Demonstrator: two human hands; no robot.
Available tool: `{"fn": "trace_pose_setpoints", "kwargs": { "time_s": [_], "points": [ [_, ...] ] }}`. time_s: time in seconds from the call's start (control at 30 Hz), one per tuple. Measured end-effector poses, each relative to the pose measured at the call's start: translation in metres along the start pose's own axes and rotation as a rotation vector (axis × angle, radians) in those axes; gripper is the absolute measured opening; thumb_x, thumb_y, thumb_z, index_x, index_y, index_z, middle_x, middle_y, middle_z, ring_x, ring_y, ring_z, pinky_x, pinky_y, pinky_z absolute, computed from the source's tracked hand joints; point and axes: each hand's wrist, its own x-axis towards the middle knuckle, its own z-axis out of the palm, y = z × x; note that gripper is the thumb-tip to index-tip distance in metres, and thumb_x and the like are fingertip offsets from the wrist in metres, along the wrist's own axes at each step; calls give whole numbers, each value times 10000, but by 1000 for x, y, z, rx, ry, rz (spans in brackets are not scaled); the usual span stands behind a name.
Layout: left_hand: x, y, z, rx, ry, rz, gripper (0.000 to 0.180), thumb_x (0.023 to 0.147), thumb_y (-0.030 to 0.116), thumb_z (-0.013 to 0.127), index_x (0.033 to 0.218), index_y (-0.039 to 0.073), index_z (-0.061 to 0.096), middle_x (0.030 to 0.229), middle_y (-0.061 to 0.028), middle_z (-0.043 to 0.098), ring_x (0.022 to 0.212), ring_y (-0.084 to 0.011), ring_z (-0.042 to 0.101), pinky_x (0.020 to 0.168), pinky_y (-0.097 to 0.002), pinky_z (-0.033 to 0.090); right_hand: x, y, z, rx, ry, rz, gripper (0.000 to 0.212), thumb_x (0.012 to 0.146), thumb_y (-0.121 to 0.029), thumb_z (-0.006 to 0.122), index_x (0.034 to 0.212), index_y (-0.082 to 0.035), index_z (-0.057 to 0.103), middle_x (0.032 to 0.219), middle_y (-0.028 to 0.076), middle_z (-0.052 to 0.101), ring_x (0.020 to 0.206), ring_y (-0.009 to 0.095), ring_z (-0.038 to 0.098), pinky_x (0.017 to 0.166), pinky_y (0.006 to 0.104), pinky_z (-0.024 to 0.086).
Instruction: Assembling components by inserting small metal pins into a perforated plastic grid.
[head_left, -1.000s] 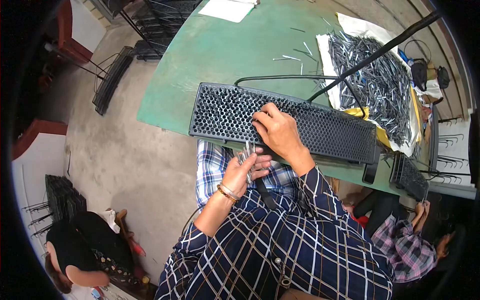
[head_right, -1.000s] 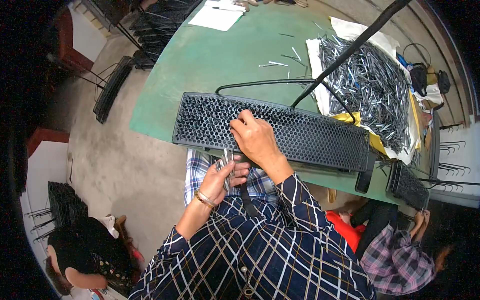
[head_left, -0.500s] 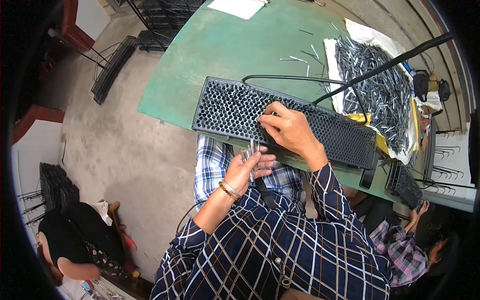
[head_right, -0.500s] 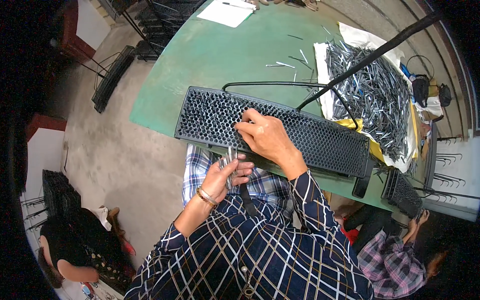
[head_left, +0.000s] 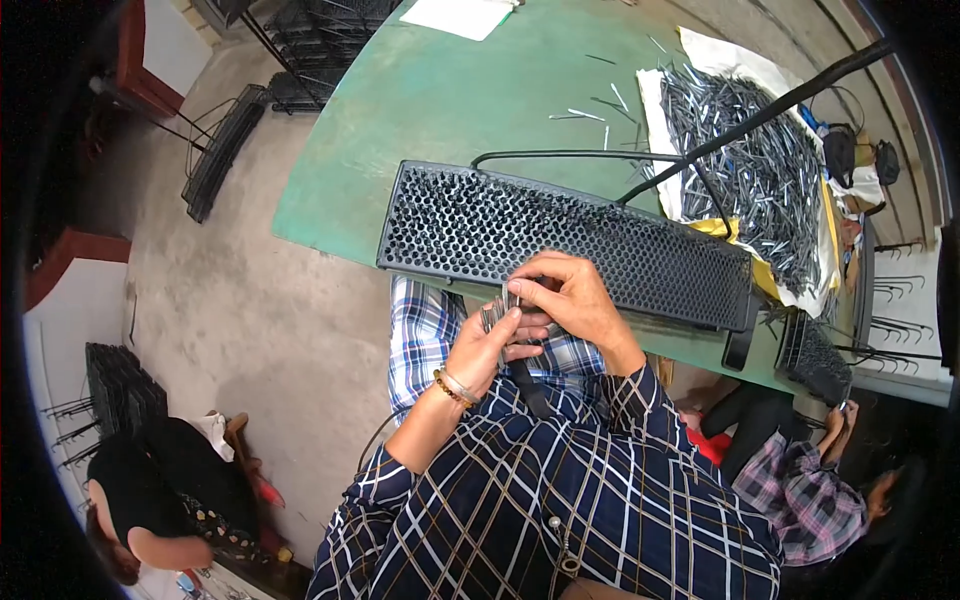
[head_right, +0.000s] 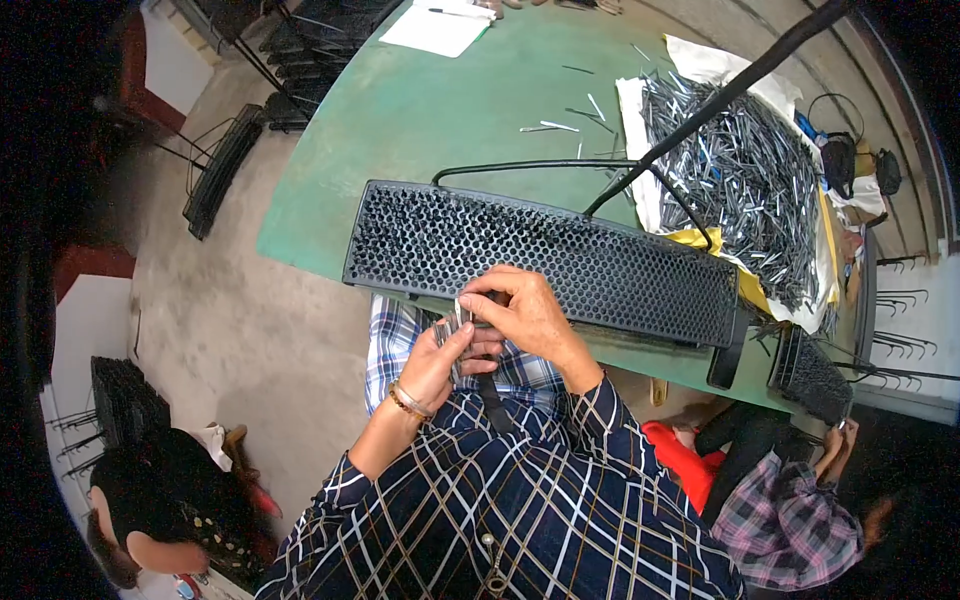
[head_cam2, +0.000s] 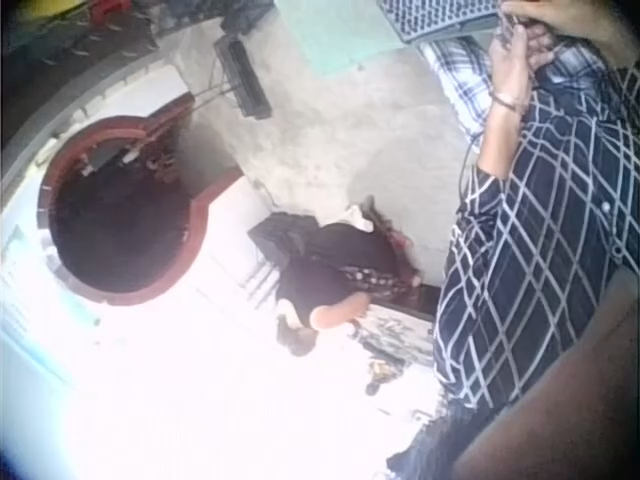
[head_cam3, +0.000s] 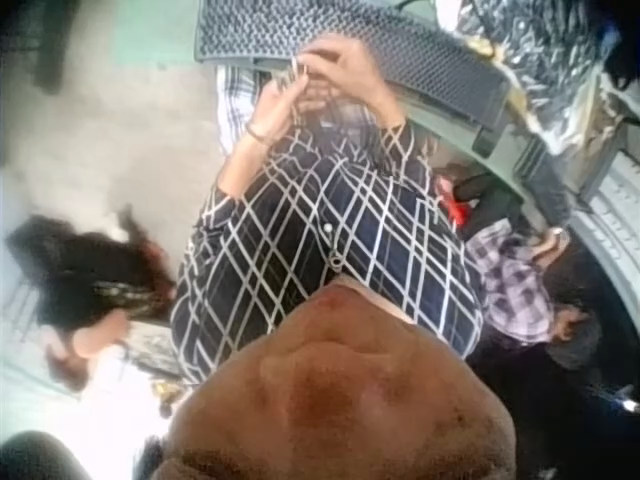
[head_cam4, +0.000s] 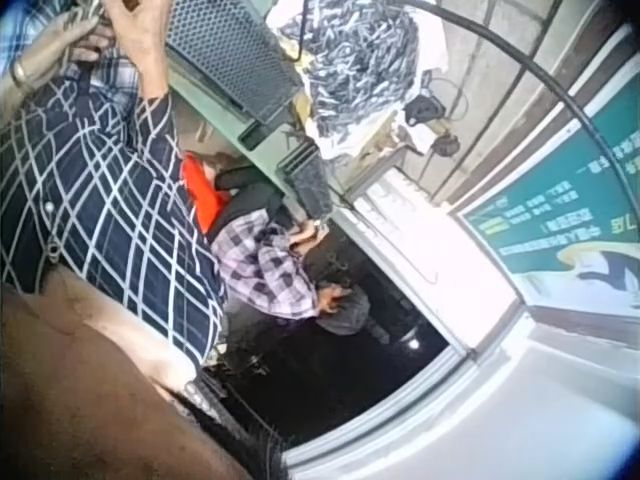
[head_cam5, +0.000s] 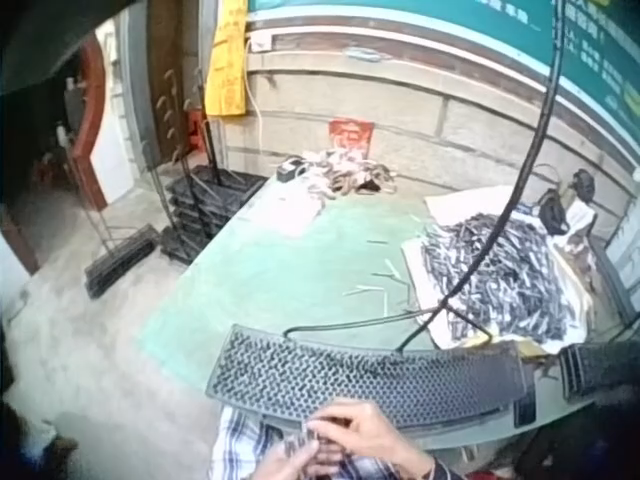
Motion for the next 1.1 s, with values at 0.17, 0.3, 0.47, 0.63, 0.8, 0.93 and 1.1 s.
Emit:
{"fn": "trace_pose_setpoints", "kwargs": {
  "time_s": [0.17, 0.3, 0.47, 0.63, 0.8, 0.93, 1.1],
  "points": [
    [2, -2, -1, -17, 19, -12, 319, 994, 223, 475, 1211, -8, 510, 1077, -158, 647, 939, -216, 656, 765, -332, 578, -4, 9, 0, 75, 10, 97, 124, 849, -106, 680, 902, 2, 708, 829, 35, 658, 710, 67, 583, 584, 216, 463],
    [6, -4, -5, -83, 63, -30, 345, 994, 219, 476, 1239, -23, 490, 1098, -185, 636, 957, -236, 650, 769, -344, 578, 2, -2, -2, 48, 254, -121, 137, 850, -95, 669, 931, 12, 696, 842, 67, 666, 713, 104, 601, 600, 229, 467],
    [5, -3, -5, -75, 51, -27, 350, 992, 212, 476, 1247, -28, 479, 1117, -207, 622, 961, -247, 649, 770, -348, 579, 25, -7, 5, -178, 439, -439, 125, 843, -39, 654, 953, 11, 688, 877, 95, 665, 744, 154, 628, 624, 260, 490],
    [7, -1, -9, -73, 57, -29, 352, 994, 198, 468, 1256, -36, 453, 1124, -225, 613, 964, -260, 647, 771, -354, 580, 38, -1, 13, -286, 422, -519, 115, 832, -33, 660, 939, 3, 681, 877, 126, 655, 740, 235, 649, 636, 303, 518],
    [5, -2, -12, -97, 75, -47, 327, 995, 183, 458, 1236, -37, 447, 1125, -236, 610, 969, -268, 647, 772, -359, 579, 39, -1, 16, -337, 420, -533, 128, 822, -47, 667, 943, -6, 676, 883, 120, 656, 759, 262, 653, 640, 326, 521],
    [2, 1, -8, -68, 43, -48, 325, 997, 178, 450, 1243, -34, 444, 1121, -232, 612, 971, -267, 648, 771, -359, 579, 39, 8, 17, -382, 373, -551, 134, 809, -67, 675, 935, -19, 670, 874, 102, 645, 741, 266, 648, 622, 340, 513],
    [1, -1, -10, -47, 11, -51, 337, 992, 203, 465, 1250, -13, 481, 1117, -187, 629, 976, -249, 650, 787, -357, 575, 37, 12, 20, -527, 339, -583, 129, 796, -78, 688, 916, -34, 671, 867, 81, 621, 682, 244, 630, 591, 341, 493]
  ]
}}
